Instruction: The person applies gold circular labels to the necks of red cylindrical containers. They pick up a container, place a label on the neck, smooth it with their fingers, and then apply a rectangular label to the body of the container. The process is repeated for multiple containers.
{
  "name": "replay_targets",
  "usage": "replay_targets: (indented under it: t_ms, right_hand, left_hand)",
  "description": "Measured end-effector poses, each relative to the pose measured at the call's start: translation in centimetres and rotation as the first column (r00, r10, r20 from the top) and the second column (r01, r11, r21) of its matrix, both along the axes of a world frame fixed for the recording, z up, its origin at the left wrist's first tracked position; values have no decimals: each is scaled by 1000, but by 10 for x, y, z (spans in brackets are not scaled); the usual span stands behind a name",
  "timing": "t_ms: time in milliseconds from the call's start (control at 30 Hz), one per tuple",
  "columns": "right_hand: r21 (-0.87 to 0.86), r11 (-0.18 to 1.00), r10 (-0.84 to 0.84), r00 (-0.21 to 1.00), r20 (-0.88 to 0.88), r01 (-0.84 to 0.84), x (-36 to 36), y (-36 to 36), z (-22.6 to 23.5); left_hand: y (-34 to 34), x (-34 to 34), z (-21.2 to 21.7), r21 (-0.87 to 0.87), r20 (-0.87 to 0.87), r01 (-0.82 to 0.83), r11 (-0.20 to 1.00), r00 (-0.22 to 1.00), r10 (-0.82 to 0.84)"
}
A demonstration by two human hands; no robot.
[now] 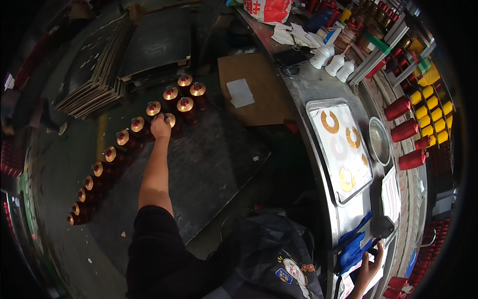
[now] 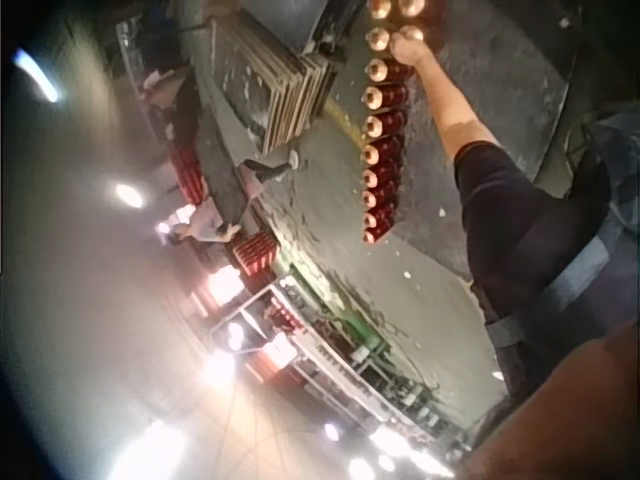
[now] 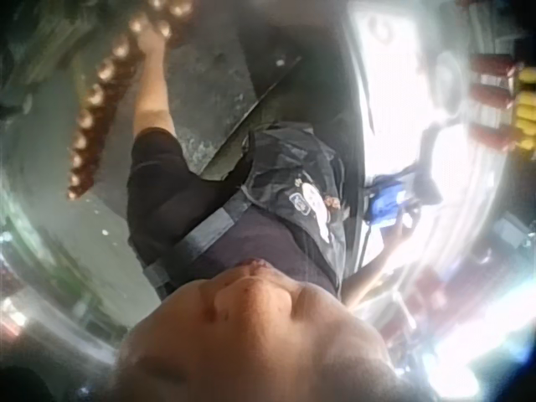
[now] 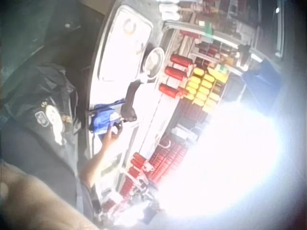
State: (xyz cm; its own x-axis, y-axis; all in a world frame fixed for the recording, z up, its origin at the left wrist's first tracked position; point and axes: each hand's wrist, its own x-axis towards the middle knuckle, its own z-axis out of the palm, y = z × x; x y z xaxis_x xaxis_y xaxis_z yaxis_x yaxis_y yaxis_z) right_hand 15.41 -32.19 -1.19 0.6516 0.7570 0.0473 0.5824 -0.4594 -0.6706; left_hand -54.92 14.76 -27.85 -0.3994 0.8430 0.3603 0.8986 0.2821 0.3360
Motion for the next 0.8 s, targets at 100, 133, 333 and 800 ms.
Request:
replay_targets:
  t_ms: [100,133,333,800]
  right_hand:
    - [26,1000,1,999,-38,0,-10,4,1]
    - [17,1000,7,997,-71,-5,-20,20,7]
    - [99,993,69,997,22,-70,-8,14,-14]
    - [231,958,-130,974,-186,172,-7,-13,5]
  left_hand:
    - [6,-3,-1,-54,-13,63,997,998,-63]
    - [7,-25,-5,-26,13,79,997,997,-79]
    - [2,-16,2,-39,4,48,998,999,-47]
    - [-38,480,208,592,356,643,486,333,-873]
